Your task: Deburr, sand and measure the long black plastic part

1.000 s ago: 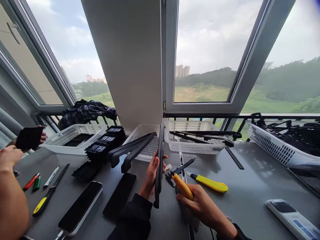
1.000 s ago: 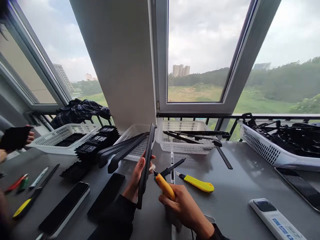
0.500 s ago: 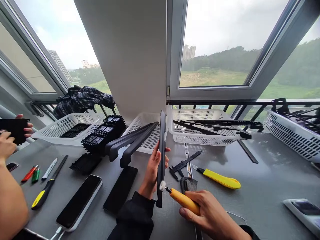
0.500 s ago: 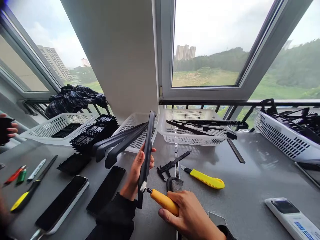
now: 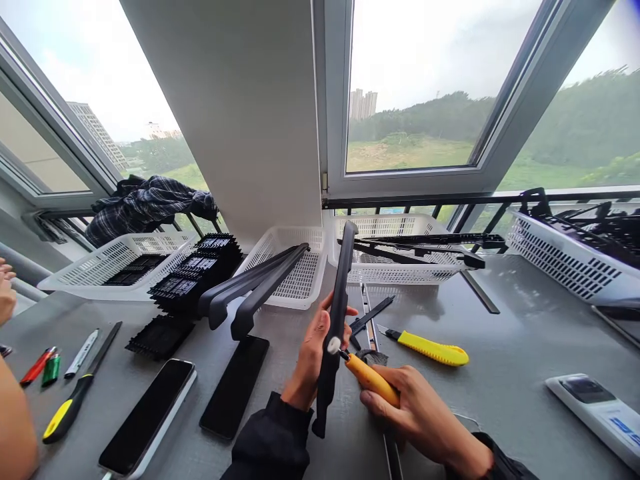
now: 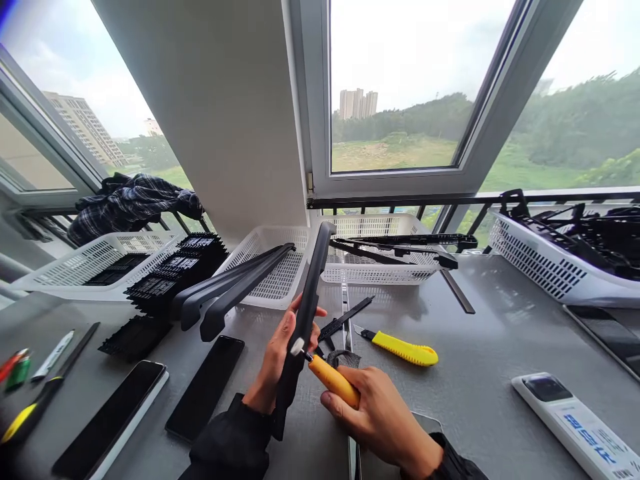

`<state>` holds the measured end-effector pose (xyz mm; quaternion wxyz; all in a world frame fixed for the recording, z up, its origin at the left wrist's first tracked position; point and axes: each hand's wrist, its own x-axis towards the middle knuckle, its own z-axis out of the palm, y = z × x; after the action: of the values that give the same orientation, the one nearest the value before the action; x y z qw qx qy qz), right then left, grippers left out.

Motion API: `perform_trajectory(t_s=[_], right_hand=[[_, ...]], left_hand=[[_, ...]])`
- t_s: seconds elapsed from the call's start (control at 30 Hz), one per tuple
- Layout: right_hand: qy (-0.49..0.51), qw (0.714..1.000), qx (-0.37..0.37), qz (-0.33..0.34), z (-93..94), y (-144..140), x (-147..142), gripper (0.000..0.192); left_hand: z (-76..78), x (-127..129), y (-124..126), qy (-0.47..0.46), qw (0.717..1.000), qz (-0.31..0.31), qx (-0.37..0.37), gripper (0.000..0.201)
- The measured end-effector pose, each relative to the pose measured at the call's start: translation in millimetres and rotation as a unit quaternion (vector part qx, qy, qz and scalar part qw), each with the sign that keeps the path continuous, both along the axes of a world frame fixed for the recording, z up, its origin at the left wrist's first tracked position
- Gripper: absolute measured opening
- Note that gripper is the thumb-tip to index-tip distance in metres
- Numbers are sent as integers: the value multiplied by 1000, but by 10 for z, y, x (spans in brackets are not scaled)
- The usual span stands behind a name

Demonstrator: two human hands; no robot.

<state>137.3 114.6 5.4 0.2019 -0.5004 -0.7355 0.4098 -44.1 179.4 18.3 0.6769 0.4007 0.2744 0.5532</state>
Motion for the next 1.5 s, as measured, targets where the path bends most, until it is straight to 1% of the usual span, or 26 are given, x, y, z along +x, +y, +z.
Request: perform_trajectory(t_s=[0.1, 0.27, 0.43, 0.57, 0.7, 0.77, 0.9, 0.97, 1.13, 1.23, 1.33, 1.5], right_hand=[[23, 999, -6, -22, -9, 16, 21, 47], [47, 998, -16, -48, -28, 27, 35, 40], [46, 996, -7, -73, -48, 39, 54, 41], [47, 995, 1, -86, -37, 45, 70, 42], [55, 993, 19, -99, -7, 53, 81, 44], [61, 993, 20, -102, 5, 59, 85, 45], [76, 990, 24, -120, 11, 67, 101, 47], [86, 987, 29, -136, 6, 69, 113, 48], [119, 970, 64, -201, 1, 79, 149, 53], [129, 958, 79, -244, 0, 89, 175, 57], [146, 946, 68, -282, -29, 100, 216, 59], [186, 924, 36, -332, -96, 129, 307, 60]], left_hand=[[-41, 39, -19, -18, 1000, -15, -8, 49], [-120, 79, -44, -24, 999, -12, -35, 45], [-92, 71, -56, -14, 998, -9, -52, 45], [-60, 59, -63, -12, 999, -23, -46, 36], [-97, 24, -57, -12, 999, -36, -29, 28], [-134, 2, -41, -9, 998, -50, -27, 31], [-194, -22, -3, -13, 994, -106, -15, 58], [-212, -21, 7, -16, 991, -134, -4, 65], [-232, 10, -10, -20, 984, -178, 26, 64], [-227, 27, -38, 5, 979, -202, 43, 62], [-226, 36, -62, 32, 973, -225, 42, 62], [-225, 41, -75, 46, 972, -227, 45, 63]])
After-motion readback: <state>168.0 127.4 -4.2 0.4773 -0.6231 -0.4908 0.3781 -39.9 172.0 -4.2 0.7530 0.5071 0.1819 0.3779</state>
